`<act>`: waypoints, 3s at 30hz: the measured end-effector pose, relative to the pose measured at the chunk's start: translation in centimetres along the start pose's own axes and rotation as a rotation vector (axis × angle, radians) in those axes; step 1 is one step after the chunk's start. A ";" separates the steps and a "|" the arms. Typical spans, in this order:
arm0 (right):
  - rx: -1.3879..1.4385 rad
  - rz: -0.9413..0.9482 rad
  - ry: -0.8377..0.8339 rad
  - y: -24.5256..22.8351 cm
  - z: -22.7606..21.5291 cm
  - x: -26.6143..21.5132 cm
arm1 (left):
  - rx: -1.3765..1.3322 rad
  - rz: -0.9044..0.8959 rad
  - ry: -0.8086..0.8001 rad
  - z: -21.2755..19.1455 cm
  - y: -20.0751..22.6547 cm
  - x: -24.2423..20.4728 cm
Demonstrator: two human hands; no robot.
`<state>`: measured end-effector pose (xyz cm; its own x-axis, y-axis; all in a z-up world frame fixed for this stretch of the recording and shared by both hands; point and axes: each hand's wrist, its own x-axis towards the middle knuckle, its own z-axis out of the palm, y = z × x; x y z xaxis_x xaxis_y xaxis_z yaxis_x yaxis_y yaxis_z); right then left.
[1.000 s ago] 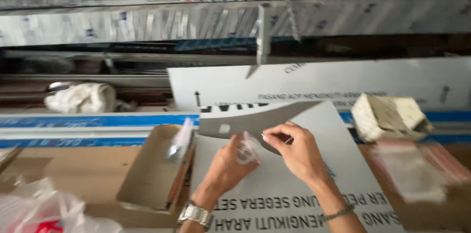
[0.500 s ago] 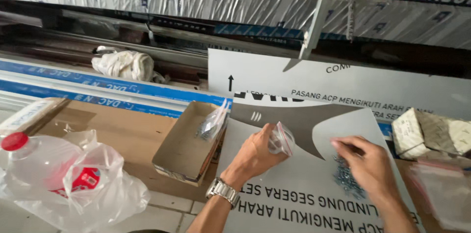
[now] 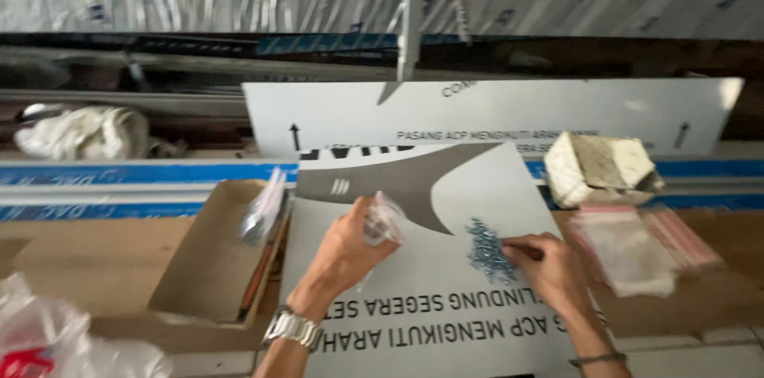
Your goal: The person repeatedly picks small screws from a pile on a white board and places them into small clear plastic bags. The person seals each filled bag and sets it aside, continuing the process throughout the clip.
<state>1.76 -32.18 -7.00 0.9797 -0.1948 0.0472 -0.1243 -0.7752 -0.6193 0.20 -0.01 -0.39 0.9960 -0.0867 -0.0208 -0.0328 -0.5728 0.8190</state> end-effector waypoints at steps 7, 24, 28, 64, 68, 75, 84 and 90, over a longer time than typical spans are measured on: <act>0.085 -0.068 0.081 1.7 1.2 0.3 | -0.008 -0.040 -0.028 0.4 -0.1 0.3; 0.282 0.296 -0.069 -2.3 -1.1 -0.5 | 0.090 -0.034 -0.007 1.2 -0.6 0.8; 0.300 0.410 -0.123 -3.9 -2.1 -0.1 | 0.072 -0.066 -0.024 1.0 0.4 0.5; 0.558 -0.077 -0.061 -12.8 0.2 -0.3 | -0.036 0.067 -0.026 1.1 -0.6 0.3; 0.236 0.066 0.059 -4.3 1.0 2.7 | -0.002 0.045 -0.009 1.1 -0.4 0.3; 0.086 0.092 -0.034 -3.0 0.1 0.1 | 0.043 0.017 -0.022 1.4 0.6 -0.1; 0.113 0.166 -0.004 -2.4 0.6 0.2 | 0.067 0.022 -0.020 2.2 0.2 0.5; 0.217 0.166 0.025 -2.2 0.2 0.1 | 0.086 0.027 -0.034 2.8 0.4 0.7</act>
<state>2.14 -30.42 -5.77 0.9441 -0.3256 -0.0517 -0.2440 -0.5846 -0.7738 0.65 -2.59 -1.65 0.9914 -0.1296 -0.0194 -0.0683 -0.6375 0.7674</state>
